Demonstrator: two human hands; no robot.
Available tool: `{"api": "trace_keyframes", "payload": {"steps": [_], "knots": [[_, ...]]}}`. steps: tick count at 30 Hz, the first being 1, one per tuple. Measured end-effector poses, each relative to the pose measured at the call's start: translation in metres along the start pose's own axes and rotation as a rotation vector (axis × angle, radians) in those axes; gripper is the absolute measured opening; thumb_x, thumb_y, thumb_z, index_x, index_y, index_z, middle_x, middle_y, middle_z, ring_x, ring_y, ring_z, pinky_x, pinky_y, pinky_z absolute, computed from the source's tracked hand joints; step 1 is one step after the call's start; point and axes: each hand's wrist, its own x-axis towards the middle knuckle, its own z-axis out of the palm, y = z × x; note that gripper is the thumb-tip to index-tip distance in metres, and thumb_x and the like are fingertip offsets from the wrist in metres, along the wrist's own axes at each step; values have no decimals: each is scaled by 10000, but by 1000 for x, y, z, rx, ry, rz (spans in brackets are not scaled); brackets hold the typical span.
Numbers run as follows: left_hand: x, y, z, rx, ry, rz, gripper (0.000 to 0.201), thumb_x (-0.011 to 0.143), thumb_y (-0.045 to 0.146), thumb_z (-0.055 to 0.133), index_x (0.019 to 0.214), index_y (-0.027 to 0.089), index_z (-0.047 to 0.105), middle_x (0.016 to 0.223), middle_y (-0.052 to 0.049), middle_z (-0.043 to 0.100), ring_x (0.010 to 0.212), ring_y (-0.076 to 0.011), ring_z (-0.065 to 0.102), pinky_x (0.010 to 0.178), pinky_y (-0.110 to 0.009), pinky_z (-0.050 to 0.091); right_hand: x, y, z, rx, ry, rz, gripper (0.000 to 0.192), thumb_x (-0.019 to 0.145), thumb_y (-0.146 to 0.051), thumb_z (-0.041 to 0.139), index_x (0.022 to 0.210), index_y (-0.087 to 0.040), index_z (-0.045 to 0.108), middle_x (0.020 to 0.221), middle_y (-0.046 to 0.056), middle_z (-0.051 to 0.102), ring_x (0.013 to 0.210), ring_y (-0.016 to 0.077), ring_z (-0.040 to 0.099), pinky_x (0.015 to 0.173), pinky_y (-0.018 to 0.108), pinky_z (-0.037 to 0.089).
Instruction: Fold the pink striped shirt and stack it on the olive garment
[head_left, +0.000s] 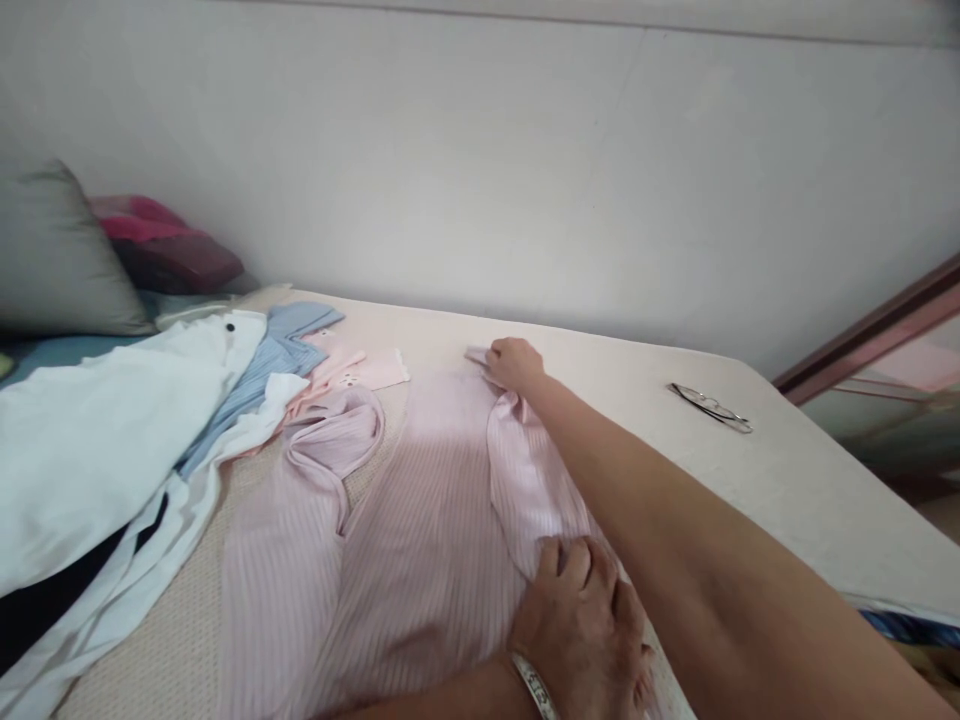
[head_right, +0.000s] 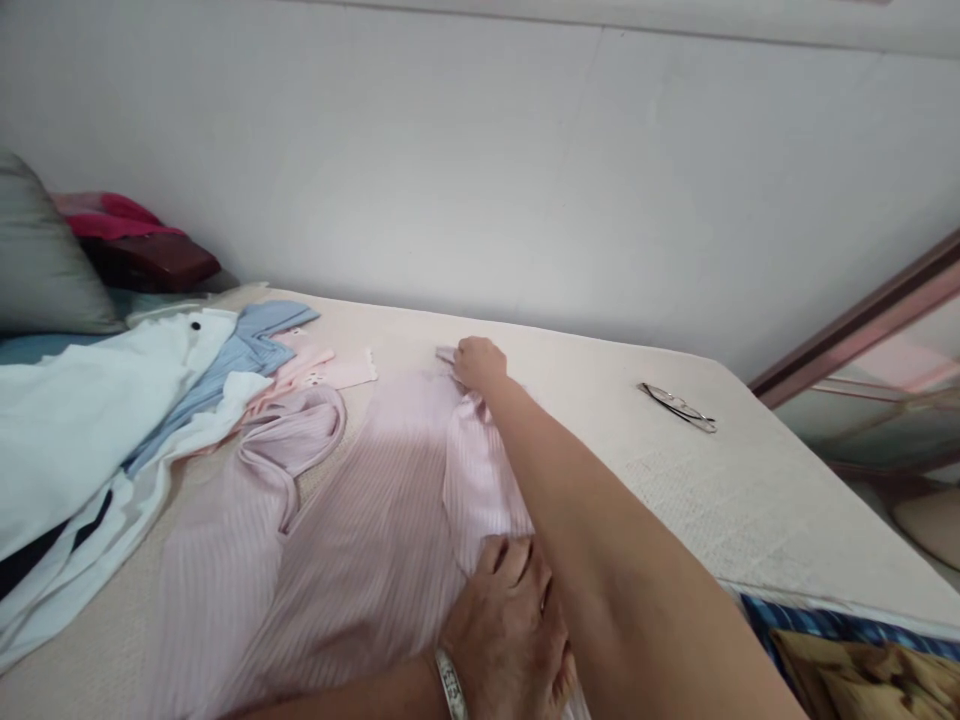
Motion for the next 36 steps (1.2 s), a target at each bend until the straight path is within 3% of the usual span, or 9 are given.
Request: {"api": "trace_keyframes", "payload": {"steps": [7, 18, 21, 23, 25, 27, 30, 32, 36], "knots": [[-3, 3, 6, 53, -3, -15, 475, 792, 464, 670, 1096, 101, 637, 1255, -207, 540, 1111, -354, 470, 934, -566, 424, 20, 64, -29, 154, 174, 229, 277, 891, -254, 429, 842, -123, 669, 726, 54, 595, 678, 157, 529, 590, 262, 361], [0, -2, 0, 72, -31, 31, 422, 820, 463, 659, 1049, 109, 638, 1277, -207, 538, 1103, -340, 492, 899, -518, 439, 11, 110, -4, 194, 206, 434, 205, 870, -238, 479, 777, -152, 640, 688, 54, 592, 658, 178, 545, 627, 288, 421], [0, -2, 1, 71, -9, 37, 432, 813, 479, 667, 1032, 107, 642, 1281, -209, 543, 1106, -340, 501, 910, -521, 441, 7, 105, -12, 141, 198, 468, 215, 888, -257, 494, 855, -129, 664, 848, 132, 655, 822, 240, 599, 755, 348, 462], [0, 0, 5, 75, 18, 21, 423, 813, 487, 666, 1012, 114, 650, 1265, -205, 557, 1098, -339, 510, 914, -531, 440, -2, 90, -16, 57, 238, 442, 315, 942, -301, 439, 1047, -95, 654, 1091, 218, 641, 1033, 307, 581, 885, 428, 448], [0, 2, 10, 82, 54, -2, 396, 831, 479, 654, 1004, 123, 662, 1247, -204, 571, 1096, -343, 515, 912, -543, 438, -19, 70, -12, -44, 262, 306, 445, 986, -385, 389, 1266, -92, 575, 1353, 246, 529, 1266, 338, 464, 1030, 485, 369], [0, 4, 14, 76, 83, -32, 337, 852, 436, 645, 1001, 136, 670, 1212, -192, 587, 1084, -335, 521, 902, -542, 439, -41, 50, 1, -124, 173, 118, 588, 994, -515, 372, 1420, -122, 470, 1528, 200, 390, 1420, 320, 306, 1138, 492, 259], [-1, 6, 13, 57, 92, -54, 198, 876, 342, 626, 946, 160, 661, 1109, -140, 609, 1036, -290, 528, 874, -503, 449, -66, 31, 24, -155, -77, 24, 778, 984, -660, 285, 1550, -128, 309, 1631, 158, 235, 1498, 309, 167, 1192, 530, 147], [-1, 6, 6, 62, 89, -58, 207, 882, 353, 618, 939, 155, 646, 1089, -123, 601, 1034, -280, 521, 877, -491, 446, -71, 26, 30, -141, -152, 46, 824, 984, -680, 243, 1583, -114, 235, 1653, 152, 170, 1516, 321, 120, 1200, 563, 104], [-2, 4, -15, 78, -8, -2, 335, 885, 440, 596, 1020, 135, 625, 1129, -141, 576, 1052, -297, 504, 870, -492, 440, -78, 21, -7, 50, -256, 68, 750, 1001, -629, 267, 1556, -126, 314, 1632, 158, 247, 1508, 318, 192, 1210, 525, 159]]}}
